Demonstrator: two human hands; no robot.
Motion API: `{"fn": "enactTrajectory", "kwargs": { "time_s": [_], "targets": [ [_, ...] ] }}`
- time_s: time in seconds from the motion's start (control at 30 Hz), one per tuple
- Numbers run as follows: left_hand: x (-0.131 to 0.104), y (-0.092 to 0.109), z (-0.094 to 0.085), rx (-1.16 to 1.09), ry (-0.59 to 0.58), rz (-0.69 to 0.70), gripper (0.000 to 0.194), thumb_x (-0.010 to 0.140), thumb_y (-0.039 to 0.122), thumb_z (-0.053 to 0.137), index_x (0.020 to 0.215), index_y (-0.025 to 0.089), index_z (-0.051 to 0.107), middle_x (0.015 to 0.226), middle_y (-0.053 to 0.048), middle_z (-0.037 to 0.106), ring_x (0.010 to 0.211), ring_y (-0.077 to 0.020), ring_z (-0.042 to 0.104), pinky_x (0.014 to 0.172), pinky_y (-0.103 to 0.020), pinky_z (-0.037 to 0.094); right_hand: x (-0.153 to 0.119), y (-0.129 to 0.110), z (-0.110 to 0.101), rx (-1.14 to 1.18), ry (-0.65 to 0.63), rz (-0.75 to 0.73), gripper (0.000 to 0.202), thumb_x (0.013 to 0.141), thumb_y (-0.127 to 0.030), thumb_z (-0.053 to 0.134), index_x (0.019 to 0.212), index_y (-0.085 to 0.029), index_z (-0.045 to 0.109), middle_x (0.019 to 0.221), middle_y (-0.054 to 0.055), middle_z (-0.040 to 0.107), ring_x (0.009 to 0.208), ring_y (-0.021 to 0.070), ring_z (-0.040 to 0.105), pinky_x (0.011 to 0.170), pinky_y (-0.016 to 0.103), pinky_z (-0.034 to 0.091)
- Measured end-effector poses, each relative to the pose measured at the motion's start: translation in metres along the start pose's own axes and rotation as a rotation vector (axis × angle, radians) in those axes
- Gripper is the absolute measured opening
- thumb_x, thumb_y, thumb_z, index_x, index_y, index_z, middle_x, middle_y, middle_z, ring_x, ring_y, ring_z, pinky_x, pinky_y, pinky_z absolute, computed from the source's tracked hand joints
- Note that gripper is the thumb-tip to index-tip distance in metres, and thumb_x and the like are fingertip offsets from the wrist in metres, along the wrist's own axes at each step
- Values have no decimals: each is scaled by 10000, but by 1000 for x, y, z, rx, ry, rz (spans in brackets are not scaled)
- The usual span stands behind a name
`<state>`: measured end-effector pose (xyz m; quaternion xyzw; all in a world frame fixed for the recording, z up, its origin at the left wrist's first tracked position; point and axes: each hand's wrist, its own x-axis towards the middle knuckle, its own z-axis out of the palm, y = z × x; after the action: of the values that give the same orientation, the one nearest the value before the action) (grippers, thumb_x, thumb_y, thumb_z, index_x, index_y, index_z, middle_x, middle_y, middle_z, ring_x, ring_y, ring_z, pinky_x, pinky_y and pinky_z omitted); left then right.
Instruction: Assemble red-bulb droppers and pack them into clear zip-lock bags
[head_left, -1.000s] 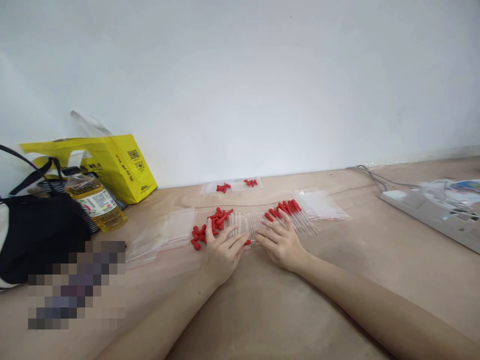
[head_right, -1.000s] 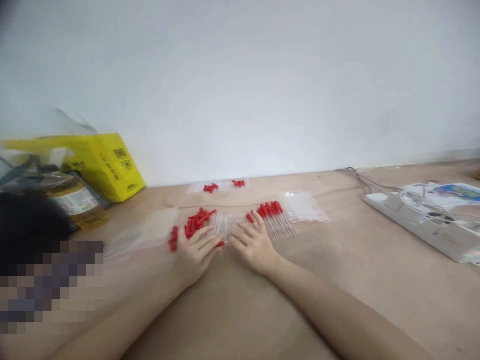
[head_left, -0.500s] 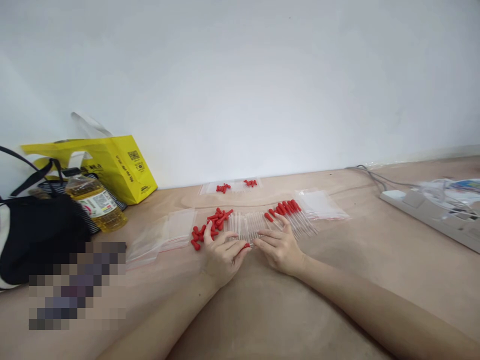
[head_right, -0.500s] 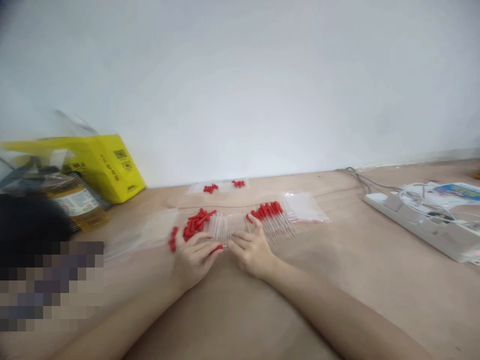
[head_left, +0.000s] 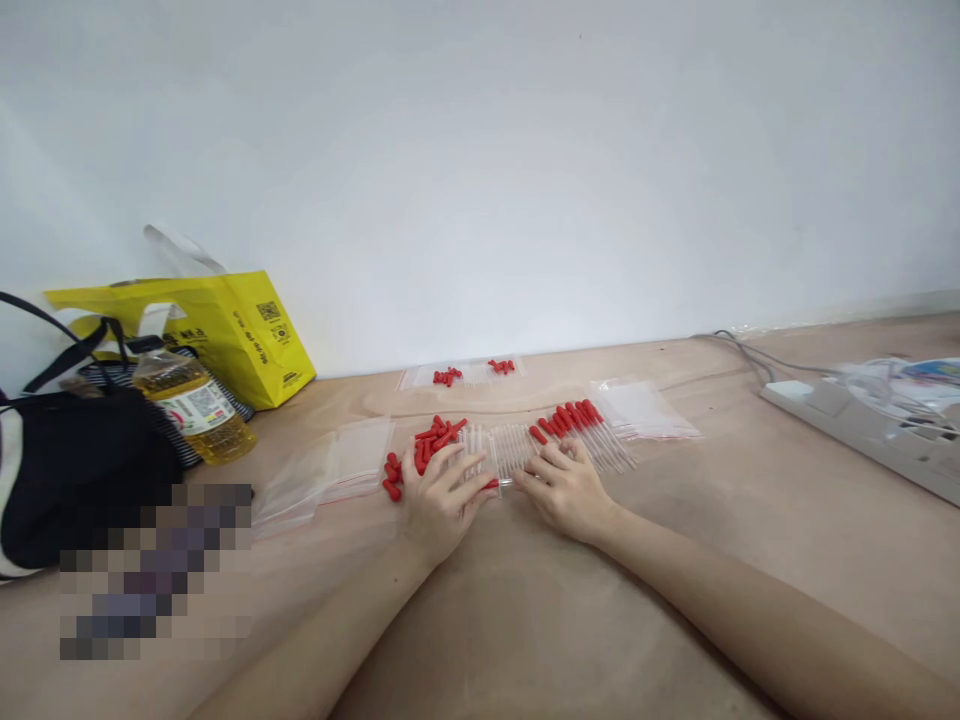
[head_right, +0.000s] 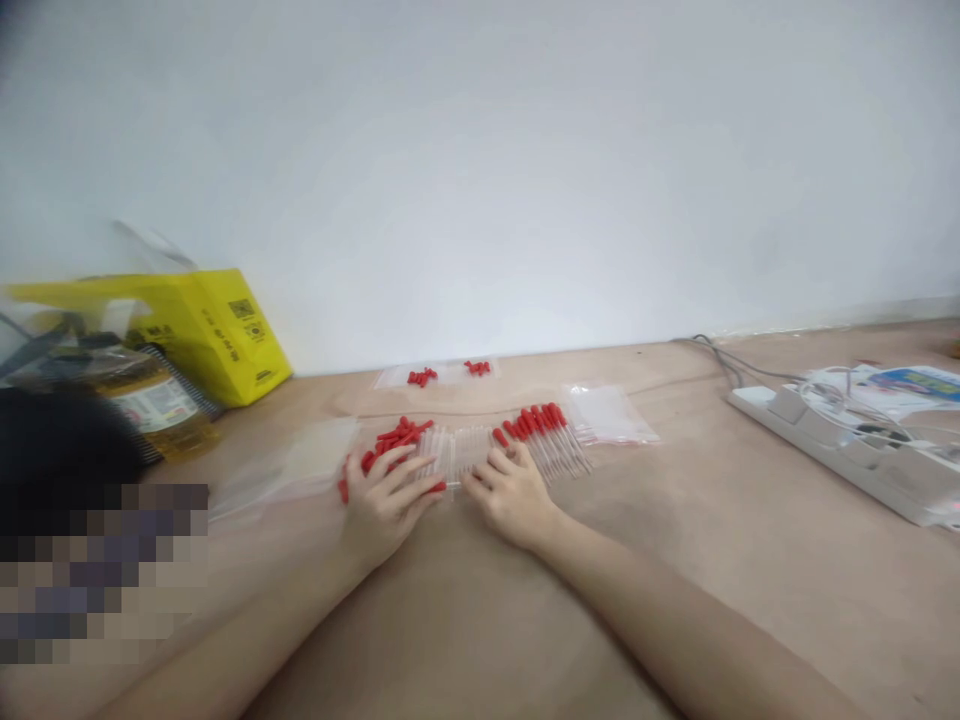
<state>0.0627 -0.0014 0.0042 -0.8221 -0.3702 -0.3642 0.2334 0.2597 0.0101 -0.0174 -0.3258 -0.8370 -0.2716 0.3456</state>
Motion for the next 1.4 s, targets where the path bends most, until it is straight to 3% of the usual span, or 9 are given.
{"fn": "enactTrajectory", "kwargs": {
  "time_s": [0.07,0.17,0.3,0.43,0.57,0.73,1.07,1.23,1.4],
  "targets": [
    [-2,-6,2,51,-5,-56,219,750,347,582,956,276,612,1020,-43,648,961,-261,550,950,-552,164,-2,7,3,20,-16,62,150,797,-166,473,745,-178,613,650,23,593,678,146,490,656,293,298],
    [-6,-18,7,125,-30,-126,353,738,351,571,1072,239,554,1072,-97,612,994,-290,520,942,-568,149,-5,23,9,47,-39,318,137,783,-214,489,740,-178,614,649,34,613,652,152,507,622,278,293],
    [-9,-28,11,157,-77,-234,257,732,316,549,976,243,583,1048,-88,605,994,-292,504,933,-591,135,-7,38,12,-27,-173,628,99,734,-247,528,733,-200,615,597,15,618,638,170,540,666,302,284],
    [-9,-29,10,198,-136,-388,190,736,264,522,914,233,582,1044,-68,594,990,-271,494,929,-590,149,-3,40,11,-61,-352,752,137,740,-288,506,758,-206,614,634,18,630,702,183,563,698,315,267],
    [-8,-32,10,231,-191,-488,160,730,256,512,874,223,575,1033,-59,590,984,-263,487,927,-584,164,1,38,9,-54,-449,791,197,769,-341,473,772,-202,613,671,27,641,739,189,569,735,328,256],
    [-9,-36,9,228,-216,-545,135,695,257,534,816,229,586,1012,-56,585,974,-266,481,916,-593,175,1,39,14,-69,-454,782,234,771,-358,460,793,-185,615,645,44,640,695,193,572,744,338,258],
    [-12,-41,9,282,-251,-413,91,685,246,528,719,226,609,992,-58,588,962,-278,480,901,-638,123,7,35,18,-90,-337,797,269,781,-365,423,704,-180,604,646,40,646,705,186,565,756,329,259],
    [-8,-41,4,372,-292,-318,123,706,221,499,719,204,620,975,-80,600,964,-288,484,900,-649,102,8,35,17,-162,-377,772,260,770,-362,436,741,-153,587,607,53,629,668,190,557,735,334,241],
    [-4,-39,2,432,-337,-252,146,731,212,486,720,200,631,983,-99,602,983,-300,478,903,-658,80,10,31,15,-78,-367,702,233,762,-366,470,719,-169,586,733,51,642,753,185,547,718,323,213]
  ]
}}
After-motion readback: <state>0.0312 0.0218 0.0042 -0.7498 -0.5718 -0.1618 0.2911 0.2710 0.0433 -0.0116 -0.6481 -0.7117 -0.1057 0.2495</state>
